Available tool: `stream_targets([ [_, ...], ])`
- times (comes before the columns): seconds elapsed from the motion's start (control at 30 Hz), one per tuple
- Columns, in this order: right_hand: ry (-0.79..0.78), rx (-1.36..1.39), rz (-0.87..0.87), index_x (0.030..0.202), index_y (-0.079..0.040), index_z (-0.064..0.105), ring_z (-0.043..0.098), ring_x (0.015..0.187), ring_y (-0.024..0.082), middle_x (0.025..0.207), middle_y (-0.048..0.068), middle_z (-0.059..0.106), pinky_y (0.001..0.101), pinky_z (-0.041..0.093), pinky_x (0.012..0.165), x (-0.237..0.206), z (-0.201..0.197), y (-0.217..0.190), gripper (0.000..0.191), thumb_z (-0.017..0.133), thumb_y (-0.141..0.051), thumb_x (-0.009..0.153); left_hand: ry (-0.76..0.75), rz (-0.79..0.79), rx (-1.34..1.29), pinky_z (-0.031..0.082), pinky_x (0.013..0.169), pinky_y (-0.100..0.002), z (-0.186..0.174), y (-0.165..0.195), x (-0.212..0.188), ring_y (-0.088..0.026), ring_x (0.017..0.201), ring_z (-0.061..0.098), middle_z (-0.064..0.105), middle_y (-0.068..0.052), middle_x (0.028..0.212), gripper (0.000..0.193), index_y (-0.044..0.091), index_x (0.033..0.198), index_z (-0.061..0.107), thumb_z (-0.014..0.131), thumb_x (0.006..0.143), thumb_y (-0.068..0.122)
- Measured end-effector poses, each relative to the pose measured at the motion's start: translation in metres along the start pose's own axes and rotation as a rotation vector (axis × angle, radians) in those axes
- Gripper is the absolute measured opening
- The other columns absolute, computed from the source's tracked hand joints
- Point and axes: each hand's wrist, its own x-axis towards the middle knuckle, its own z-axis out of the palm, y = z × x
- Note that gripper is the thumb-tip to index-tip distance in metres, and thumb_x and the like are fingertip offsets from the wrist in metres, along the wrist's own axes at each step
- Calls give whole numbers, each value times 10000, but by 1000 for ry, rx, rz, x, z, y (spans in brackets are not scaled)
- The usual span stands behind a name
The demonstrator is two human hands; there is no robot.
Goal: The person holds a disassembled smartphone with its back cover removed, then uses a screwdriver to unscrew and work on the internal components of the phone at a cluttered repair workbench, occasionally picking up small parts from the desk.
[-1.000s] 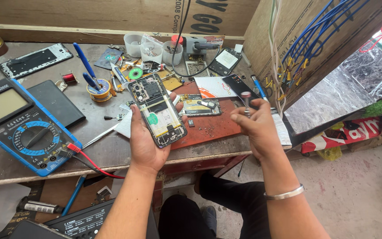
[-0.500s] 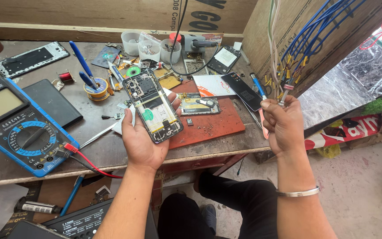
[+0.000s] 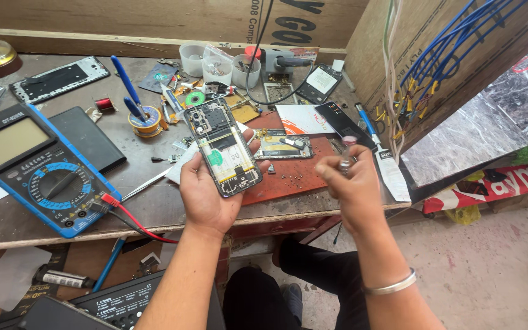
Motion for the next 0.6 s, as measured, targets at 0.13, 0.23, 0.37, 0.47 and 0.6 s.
stream_targets([
  [0.13, -146, -39, -66, 1174, -92, 342, 628, 783, 59, 983, 117, 695, 178, 496, 678, -12, 32, 5, 538, 770, 21, 868, 4, -1, -22, 521, 1032, -611, -2, -1, 1, -411, 1323, 562, 548, -235, 1447, 633, -15, 1508, 403, 250, 1013, 349],
  [0.23, -232, -30, -84, 1177, -95, 315, 600, 780, 68, 989, 117, 701, 180, 467, 667, -18, 50, 7, 547, 745, 44, 870, -12, 1, -24, 526, 1033, -602, -2, -2, 2, -410, 1331, 557, 543, -239, 1457, 632, -23, 1511, 398, 241, 1018, 339],
  [0.37, -296, 29, -117, 1168, -92, 286, 628, 858, 97, 1013, 127, 701, 202, 509, 746, -22, 70, 11, 547, 719, 76, 880, -4, -6, 10, 532, 1027, -595, -2, -4, 1, -400, 1336, 552, 543, -236, 1459, 632, -26, 1512, 389, 229, 1022, 340],
  [0.47, -330, -5, -174, 1157, -90, 284, 642, 992, 101, 1051, 137, 705, 214, 537, 843, -24, 80, 14, 527, 707, 85, 895, -14, -6, 7, 534, 1031, -594, -1, -4, 2, -393, 1338, 548, 546, -242, 1451, 631, -36, 1504, 388, 222, 1026, 341],
  [0.6, -345, -126, -315, 1180, -80, 297, 598, 1183, 120, 1061, 177, 715, 220, 487, 984, -25, 87, 19, 521, 719, 100, 935, -10, -6, -24, 537, 1061, -555, -2, -4, 2, -399, 1348, 548, 548, -256, 1461, 635, -37, 1516, 400, 222, 1033, 335],
])
